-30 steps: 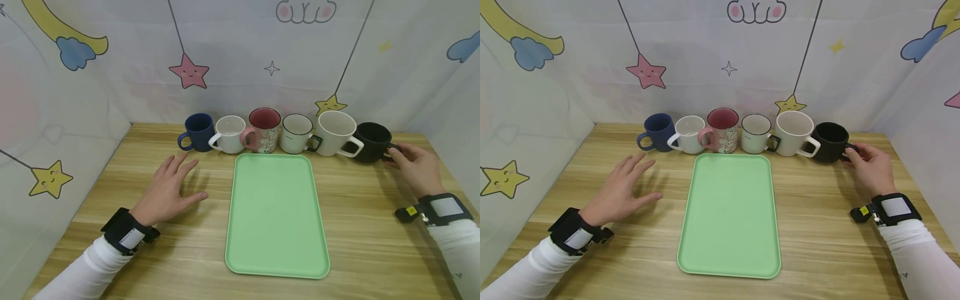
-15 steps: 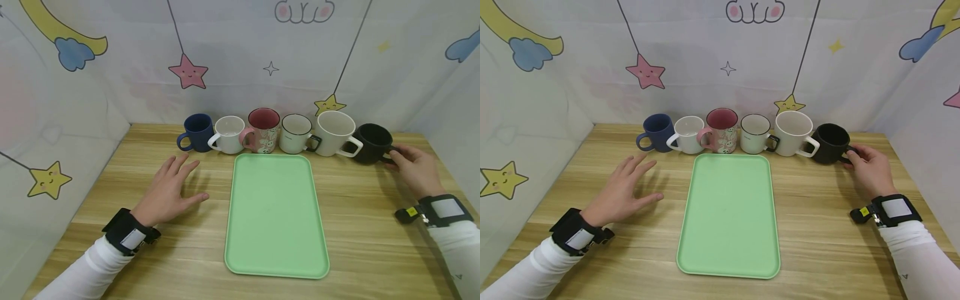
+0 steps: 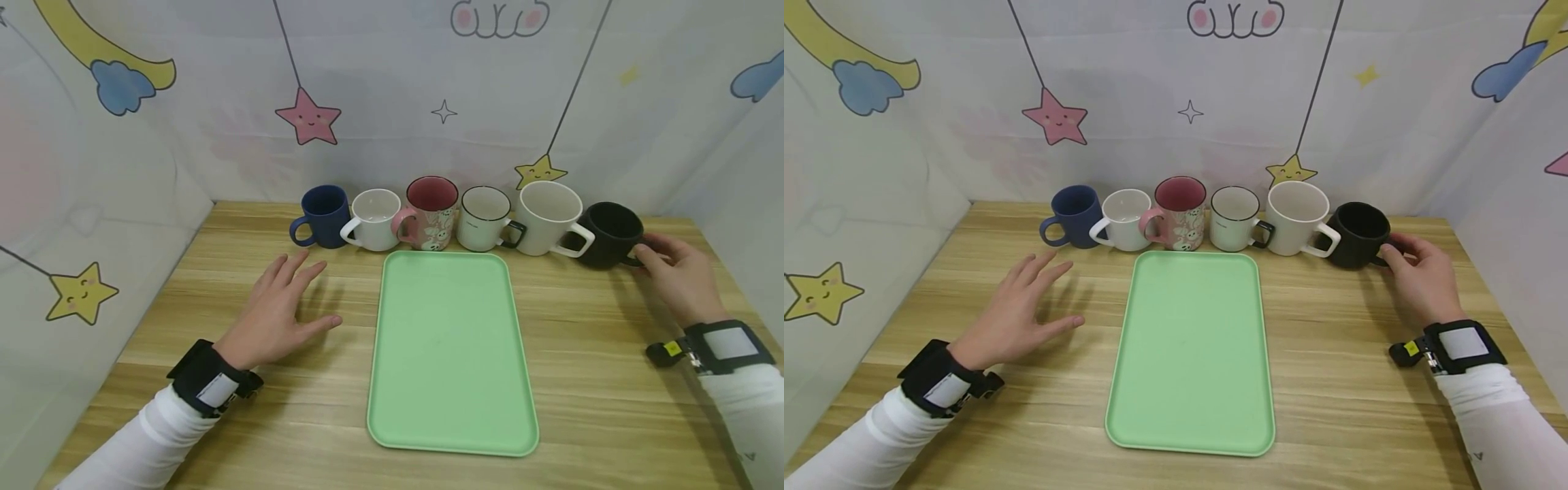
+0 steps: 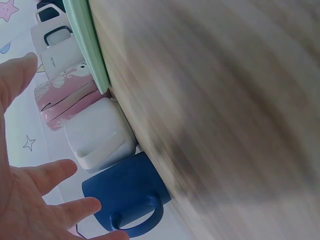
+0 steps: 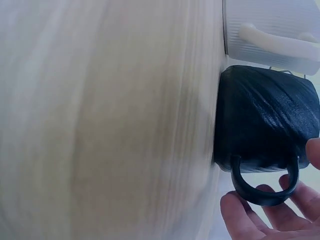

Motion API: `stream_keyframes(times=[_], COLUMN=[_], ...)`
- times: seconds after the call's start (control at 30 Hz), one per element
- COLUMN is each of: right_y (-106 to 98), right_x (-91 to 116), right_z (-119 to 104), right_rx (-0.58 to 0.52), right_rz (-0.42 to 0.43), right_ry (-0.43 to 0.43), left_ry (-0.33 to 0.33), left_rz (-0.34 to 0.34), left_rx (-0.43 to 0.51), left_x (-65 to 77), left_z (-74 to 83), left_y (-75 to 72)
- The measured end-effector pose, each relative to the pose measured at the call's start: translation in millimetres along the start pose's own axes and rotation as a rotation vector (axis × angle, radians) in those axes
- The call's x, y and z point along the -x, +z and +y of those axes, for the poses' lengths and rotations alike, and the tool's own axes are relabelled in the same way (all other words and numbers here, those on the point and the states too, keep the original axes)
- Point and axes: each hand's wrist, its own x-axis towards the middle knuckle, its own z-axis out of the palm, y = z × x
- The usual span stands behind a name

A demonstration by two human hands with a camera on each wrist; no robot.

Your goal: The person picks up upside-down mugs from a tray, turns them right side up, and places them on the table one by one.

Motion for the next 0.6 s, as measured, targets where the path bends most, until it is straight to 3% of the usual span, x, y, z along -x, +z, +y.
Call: stream_keyframes(times=[0.3, 0.6], right_y=[-7, -10], right_x=[4, 11], right_z=[-10, -28], right_rx=[0.128, 0.123], right_rz=[0.012, 0.028], right_ry=[-0.003, -0.082], left_ry=[-0.019, -0.026], left_rz=[-0.009, -0.003], left_rx=[0.004, 0.0], left_x=[-1.0, -3.1], left_z=[1.5, 1.5], left_y=[-2.2, -5.5])
